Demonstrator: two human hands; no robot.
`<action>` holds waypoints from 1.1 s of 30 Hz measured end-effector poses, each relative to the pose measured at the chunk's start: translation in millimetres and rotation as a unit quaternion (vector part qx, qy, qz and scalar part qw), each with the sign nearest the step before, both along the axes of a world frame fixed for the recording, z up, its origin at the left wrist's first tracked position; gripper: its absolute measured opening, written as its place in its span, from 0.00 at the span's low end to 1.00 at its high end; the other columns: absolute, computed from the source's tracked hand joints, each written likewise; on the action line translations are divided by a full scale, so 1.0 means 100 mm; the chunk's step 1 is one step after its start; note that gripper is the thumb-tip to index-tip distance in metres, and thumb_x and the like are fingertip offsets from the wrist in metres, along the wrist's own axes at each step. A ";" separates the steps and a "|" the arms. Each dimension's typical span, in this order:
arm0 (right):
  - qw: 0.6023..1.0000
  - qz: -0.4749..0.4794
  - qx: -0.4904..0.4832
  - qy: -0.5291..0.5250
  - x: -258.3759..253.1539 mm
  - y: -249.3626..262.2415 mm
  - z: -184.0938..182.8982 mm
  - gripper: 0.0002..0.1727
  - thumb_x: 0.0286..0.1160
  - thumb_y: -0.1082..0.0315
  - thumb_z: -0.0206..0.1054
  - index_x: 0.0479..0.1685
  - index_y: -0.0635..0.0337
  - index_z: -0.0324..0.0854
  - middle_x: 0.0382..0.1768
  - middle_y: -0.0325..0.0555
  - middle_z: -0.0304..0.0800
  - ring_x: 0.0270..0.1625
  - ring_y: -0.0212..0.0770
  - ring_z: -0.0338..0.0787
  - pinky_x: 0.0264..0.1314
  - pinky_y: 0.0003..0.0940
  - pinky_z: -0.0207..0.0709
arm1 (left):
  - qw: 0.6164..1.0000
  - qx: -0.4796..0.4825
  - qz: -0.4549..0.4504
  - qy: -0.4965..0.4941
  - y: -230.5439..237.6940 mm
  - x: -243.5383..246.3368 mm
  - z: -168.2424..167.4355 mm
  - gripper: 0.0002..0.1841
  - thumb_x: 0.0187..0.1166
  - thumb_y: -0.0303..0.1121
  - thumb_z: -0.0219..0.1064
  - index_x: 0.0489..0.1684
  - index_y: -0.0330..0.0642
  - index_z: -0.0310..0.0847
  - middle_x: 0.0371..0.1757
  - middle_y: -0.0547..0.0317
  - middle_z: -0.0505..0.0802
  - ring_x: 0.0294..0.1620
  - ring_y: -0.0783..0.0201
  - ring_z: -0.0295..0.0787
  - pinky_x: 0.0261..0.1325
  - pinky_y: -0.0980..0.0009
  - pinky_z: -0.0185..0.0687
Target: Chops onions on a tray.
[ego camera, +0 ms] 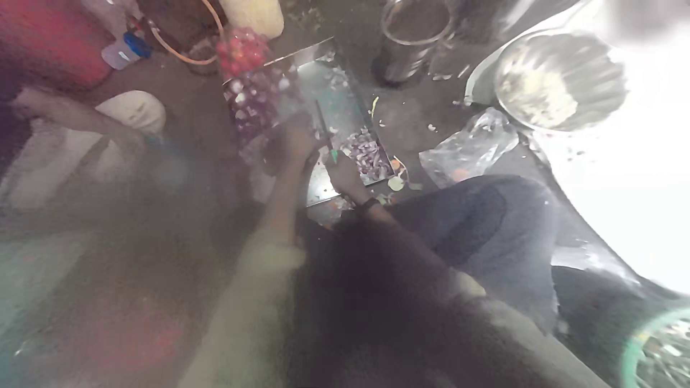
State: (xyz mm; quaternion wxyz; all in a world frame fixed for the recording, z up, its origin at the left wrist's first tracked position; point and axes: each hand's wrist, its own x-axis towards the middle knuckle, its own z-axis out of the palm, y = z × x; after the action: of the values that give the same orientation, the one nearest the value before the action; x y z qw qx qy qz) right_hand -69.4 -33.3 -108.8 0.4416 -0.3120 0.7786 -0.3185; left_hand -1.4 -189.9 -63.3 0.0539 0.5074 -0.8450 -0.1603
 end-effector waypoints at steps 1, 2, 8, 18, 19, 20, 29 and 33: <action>1.000 -0.006 -0.005 0.000 -0.02 -0.02 0.06 0.28 0.89 0.42 0.56 0.69 0.56 0.74 0.37 0.61 0.86 0.33 0.60 0.88 0.34 0.61 0.82 | 1.000 0.003 0.006 -0.015 0.02 0.00 0.06 0.22 0.66 0.37 0.76 0.62 0.49 0.88 0.63 0.44 0.92 0.67 0.43 0.87 0.68 0.36 0.80; 1.000 -0.011 -0.011 0.005 -0.04 -0.07 0.12 0.27 0.90 0.43 0.56 0.69 0.57 0.75 0.36 0.61 0.87 0.33 0.60 0.88 0.34 0.62 0.82 | 1.000 0.004 0.016 -0.025 0.04 0.01 0.12 0.20 0.69 0.37 0.74 0.62 0.49 0.89 0.62 0.44 0.92 0.66 0.42 0.89 0.67 0.35 0.80; 1.000 0.005 -0.013 -0.017 -0.02 0.07 0.09 0.31 0.87 0.36 0.54 0.68 0.54 0.76 0.35 0.58 0.86 0.29 0.56 0.87 0.31 0.58 0.82 | 0.982 0.044 0.151 -0.106 0.06 0.13 0.17 0.20 0.73 0.39 0.74 0.59 0.38 0.88 0.62 0.38 0.92 0.64 0.39 0.90 0.63 0.37 0.85; 0.998 0.064 -0.006 0.017 0.10 0.09 0.05 0.26 0.89 0.42 0.56 0.67 0.55 0.76 0.38 0.60 0.89 0.35 0.60 0.92 0.36 0.63 0.85 | 0.985 0.051 0.162 -0.011 -0.05 0.39 0.12 0.22 0.76 0.45 0.75 0.62 0.39 0.88 0.61 0.38 0.93 0.66 0.37 0.89 0.71 0.35 0.79; 0.998 0.064 -0.001 0.018 0.10 0.09 0.06 0.26 0.89 0.42 0.57 0.67 0.55 0.76 0.37 0.60 0.89 0.34 0.60 0.92 0.35 0.62 0.85 | 0.986 0.062 0.156 -0.015 -0.05 0.41 0.15 0.21 0.76 0.42 0.74 0.64 0.42 0.88 0.62 0.40 0.93 0.67 0.39 0.89 0.72 0.35 0.79; 0.998 0.067 0.005 0.018 0.10 0.09 0.08 0.26 0.88 0.42 0.56 0.66 0.55 0.75 0.36 0.59 0.89 0.33 0.59 0.92 0.34 0.61 0.85 | 0.987 0.067 0.142 -0.023 -0.04 0.42 0.15 0.20 0.75 0.41 0.74 0.63 0.45 0.90 0.62 0.42 0.94 0.67 0.40 0.89 0.71 0.35 0.79; 0.988 0.121 0.042 0.082 0.21 0.05 0.13 0.23 0.91 0.47 0.55 0.67 0.57 0.74 0.40 0.58 0.90 0.41 0.59 0.93 0.41 0.61 0.86 | 0.996 0.005 0.080 -0.041 0.05 0.32 -0.03 0.12 0.77 0.35 0.71 0.55 0.49 0.93 0.61 0.48 0.95 0.65 0.46 0.90 0.70 0.40 0.82; 0.983 0.124 0.047 0.127 0.28 0.06 0.15 0.22 0.91 0.48 0.55 0.64 0.58 0.74 0.41 0.59 0.90 0.44 0.61 0.93 0.41 0.62 0.86 | 0.996 0.004 0.085 -0.033 0.09 0.31 0.01 0.14 0.79 0.41 0.72 0.56 0.47 0.92 0.61 0.48 0.94 0.65 0.47 0.91 0.71 0.41 0.82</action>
State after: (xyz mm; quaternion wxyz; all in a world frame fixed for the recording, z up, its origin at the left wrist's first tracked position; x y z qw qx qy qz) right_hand -41.4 -27.4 -93.8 0.3895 -0.4234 0.7974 -0.1822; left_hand 29.1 -180.8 -62.4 0.0377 0.5830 -0.7992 -0.1414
